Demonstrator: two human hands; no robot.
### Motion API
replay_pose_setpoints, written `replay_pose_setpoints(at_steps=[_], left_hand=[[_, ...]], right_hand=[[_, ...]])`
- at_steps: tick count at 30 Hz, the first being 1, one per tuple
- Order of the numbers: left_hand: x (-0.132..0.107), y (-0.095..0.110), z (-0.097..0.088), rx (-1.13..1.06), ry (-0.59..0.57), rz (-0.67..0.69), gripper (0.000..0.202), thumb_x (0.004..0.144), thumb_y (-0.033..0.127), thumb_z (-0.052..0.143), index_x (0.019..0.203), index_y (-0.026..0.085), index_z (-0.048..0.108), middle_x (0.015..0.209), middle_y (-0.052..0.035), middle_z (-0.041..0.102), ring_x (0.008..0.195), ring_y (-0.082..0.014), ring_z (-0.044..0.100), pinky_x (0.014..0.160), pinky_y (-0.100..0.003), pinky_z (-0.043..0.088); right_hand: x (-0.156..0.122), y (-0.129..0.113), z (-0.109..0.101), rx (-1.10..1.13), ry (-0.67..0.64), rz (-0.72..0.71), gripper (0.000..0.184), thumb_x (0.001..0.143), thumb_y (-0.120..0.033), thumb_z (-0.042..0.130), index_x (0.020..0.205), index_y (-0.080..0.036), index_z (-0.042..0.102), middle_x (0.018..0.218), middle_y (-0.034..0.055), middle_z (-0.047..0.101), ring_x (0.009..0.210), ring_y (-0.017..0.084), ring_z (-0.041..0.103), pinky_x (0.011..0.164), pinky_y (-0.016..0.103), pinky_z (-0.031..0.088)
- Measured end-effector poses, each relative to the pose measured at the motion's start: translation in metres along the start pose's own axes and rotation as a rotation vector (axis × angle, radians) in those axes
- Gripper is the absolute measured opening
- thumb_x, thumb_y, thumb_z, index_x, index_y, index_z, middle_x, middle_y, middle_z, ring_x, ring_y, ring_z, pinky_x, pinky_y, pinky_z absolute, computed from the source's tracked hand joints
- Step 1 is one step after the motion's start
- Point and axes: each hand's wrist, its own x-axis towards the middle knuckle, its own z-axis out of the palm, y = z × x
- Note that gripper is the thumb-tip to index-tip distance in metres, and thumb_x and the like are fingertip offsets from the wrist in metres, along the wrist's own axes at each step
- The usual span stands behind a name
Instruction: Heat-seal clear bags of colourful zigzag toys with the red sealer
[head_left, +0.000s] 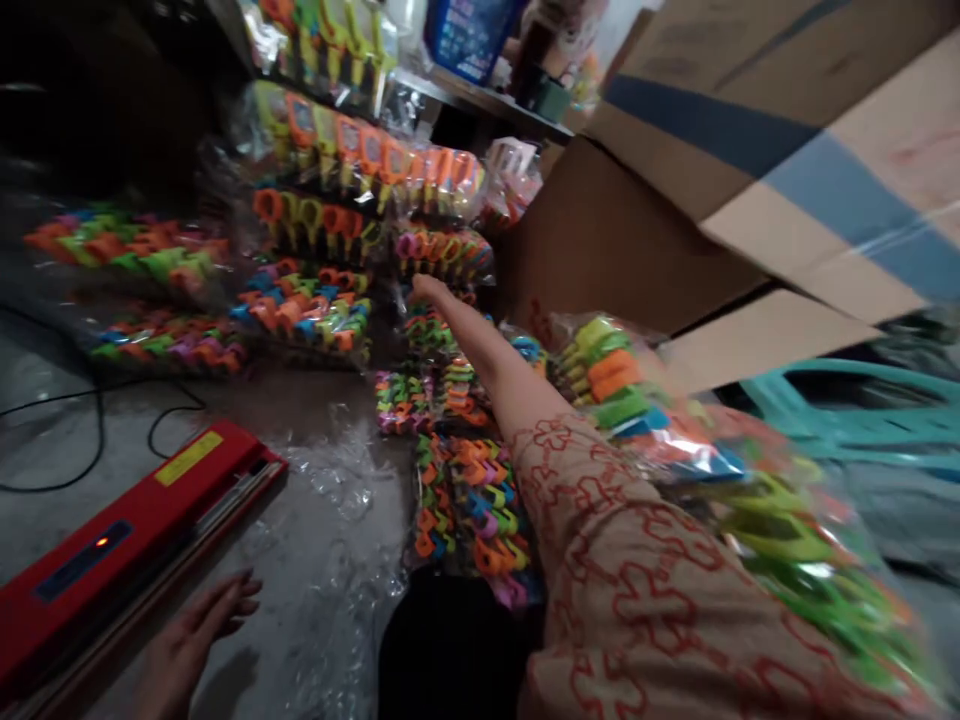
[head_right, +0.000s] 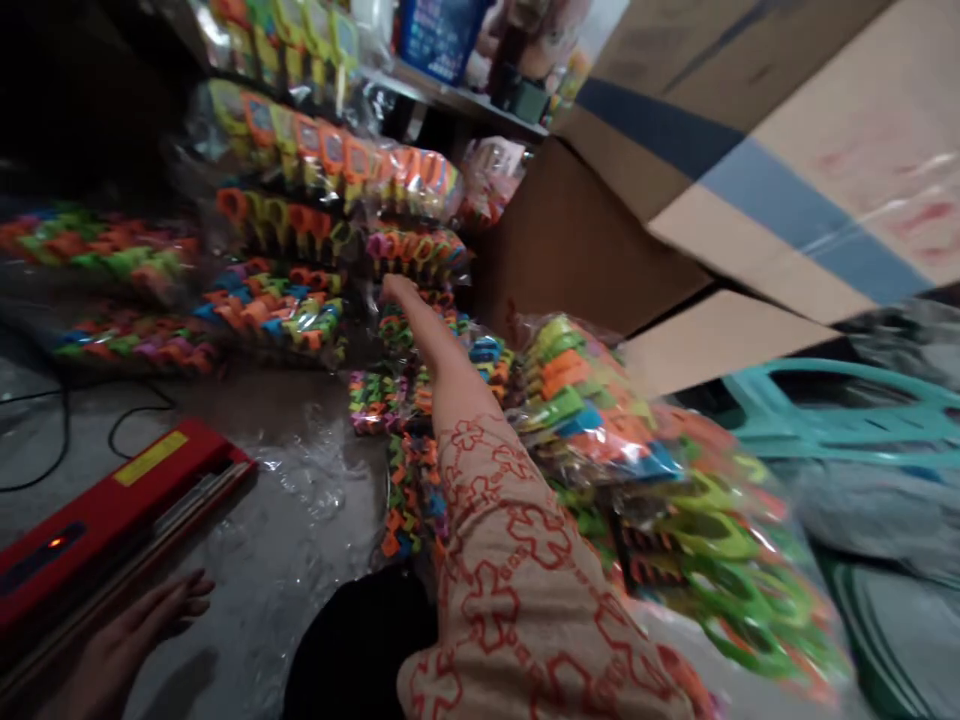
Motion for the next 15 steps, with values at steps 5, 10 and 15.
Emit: replay_pose_setpoints(at_steps=[5, 10, 15], left_hand=[[-0.004, -0.033, -0.004, -0.037, 0.067, -0.061, 0.088, 0.032, 0.098, 0.093, 0.084, 0.028, 0.089, 0.1, -0.0171, 0.092, 0.099, -0.0472, 0.088, 0.088, -0.057, 0.073], [-0.005, -0.024, 0.013, -0.099, -0.008, -0.025, 0.084, 0.039, 0.089, 0.098, 0.09, 0.023, 0.088, 0.1, -0.0188, 0.091, 0.094, -0.0413, 0.087, 0.081, -0.048, 0.071], [-0.01, -0.009, 0.008, -0.151, 0.002, 0.06, 0.085, 0.036, 0.087, 0.101, 0.091, 0.023, 0.088, 0.097, -0.0173, 0.091, 0.088, -0.0373, 0.085, 0.081, -0.045, 0.067]], right_hand=[[0.019, 0.021, 0.052, -0.343, 0.112, -0.058, 0.055, 0.103, -0.003, 0.074, 0.159, -0.001, 0.071, 0.173, 0.0371, 0.063, 0.16, 0.04, 0.065, 0.136, 0.058, 0.048], [0.014, 0.024, 0.065, -0.33, 0.002, -0.025, 0.034, 0.106, -0.004, 0.068, 0.135, -0.007, 0.085, 0.154, 0.0307, 0.079, 0.146, 0.033, 0.073, 0.123, 0.045, 0.053], [-0.002, 0.018, 0.032, -0.205, 0.263, 0.075, 0.057, 0.125, -0.023, 0.034, 0.115, -0.005, 0.088, 0.119, 0.0296, 0.086, 0.102, 0.022, 0.081, 0.09, 0.033, 0.058]])
